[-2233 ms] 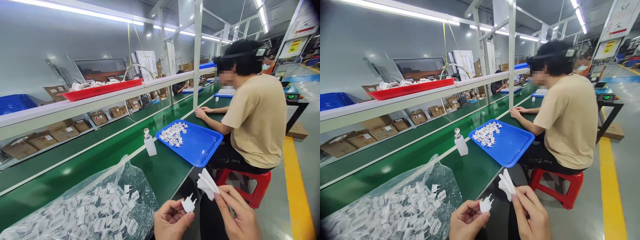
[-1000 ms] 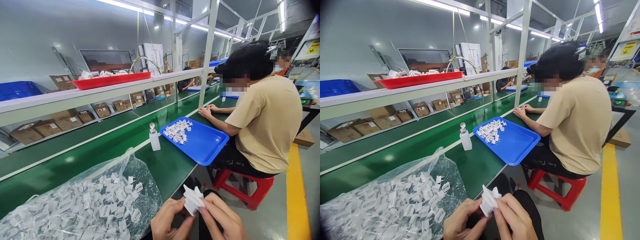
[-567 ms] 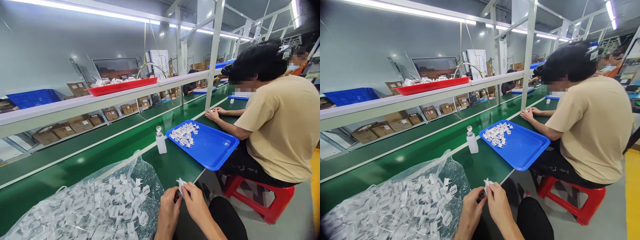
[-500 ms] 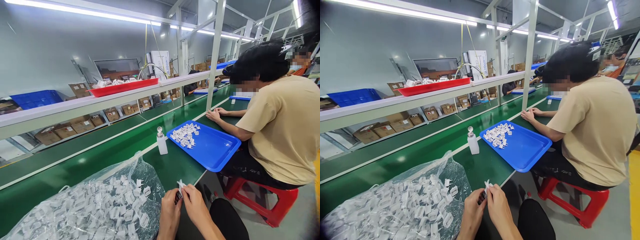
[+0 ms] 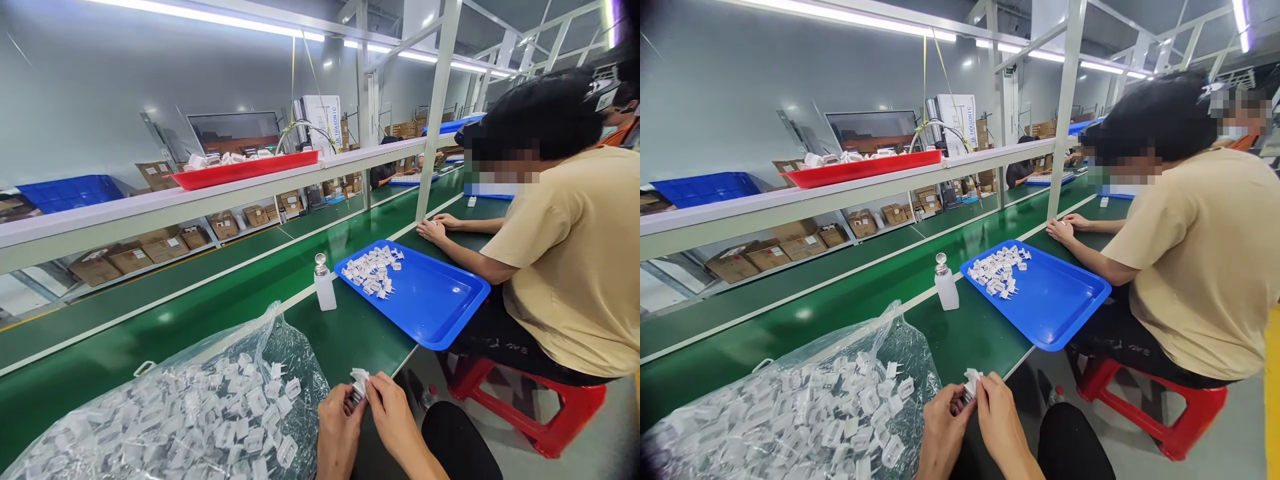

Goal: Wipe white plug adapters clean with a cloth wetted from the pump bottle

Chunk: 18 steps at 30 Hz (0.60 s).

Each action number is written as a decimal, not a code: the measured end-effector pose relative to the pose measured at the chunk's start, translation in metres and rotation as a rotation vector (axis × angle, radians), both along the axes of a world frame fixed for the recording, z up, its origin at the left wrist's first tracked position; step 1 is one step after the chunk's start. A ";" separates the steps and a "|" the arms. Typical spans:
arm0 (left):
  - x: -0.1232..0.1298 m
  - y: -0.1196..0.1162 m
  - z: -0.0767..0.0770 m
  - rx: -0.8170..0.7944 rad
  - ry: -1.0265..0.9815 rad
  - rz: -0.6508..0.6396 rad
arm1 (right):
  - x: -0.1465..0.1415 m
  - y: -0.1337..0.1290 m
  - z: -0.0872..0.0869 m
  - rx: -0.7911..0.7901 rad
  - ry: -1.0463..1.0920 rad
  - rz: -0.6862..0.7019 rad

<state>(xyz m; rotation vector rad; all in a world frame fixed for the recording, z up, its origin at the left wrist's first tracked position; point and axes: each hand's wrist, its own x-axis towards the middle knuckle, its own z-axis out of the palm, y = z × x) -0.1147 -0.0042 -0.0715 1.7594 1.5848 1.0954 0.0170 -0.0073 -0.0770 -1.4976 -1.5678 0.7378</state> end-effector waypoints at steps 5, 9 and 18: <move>0.000 0.001 0.001 -0.007 -0.014 -0.002 | 0.006 0.007 -0.001 -0.002 -0.029 0.044; 0.001 0.002 0.002 -0.016 -0.021 0.006 | 0.008 0.011 0.002 -0.007 -0.063 0.064; 0.001 0.003 0.010 -0.047 -0.035 -0.013 | 0.018 0.017 0.015 -0.001 -0.136 0.140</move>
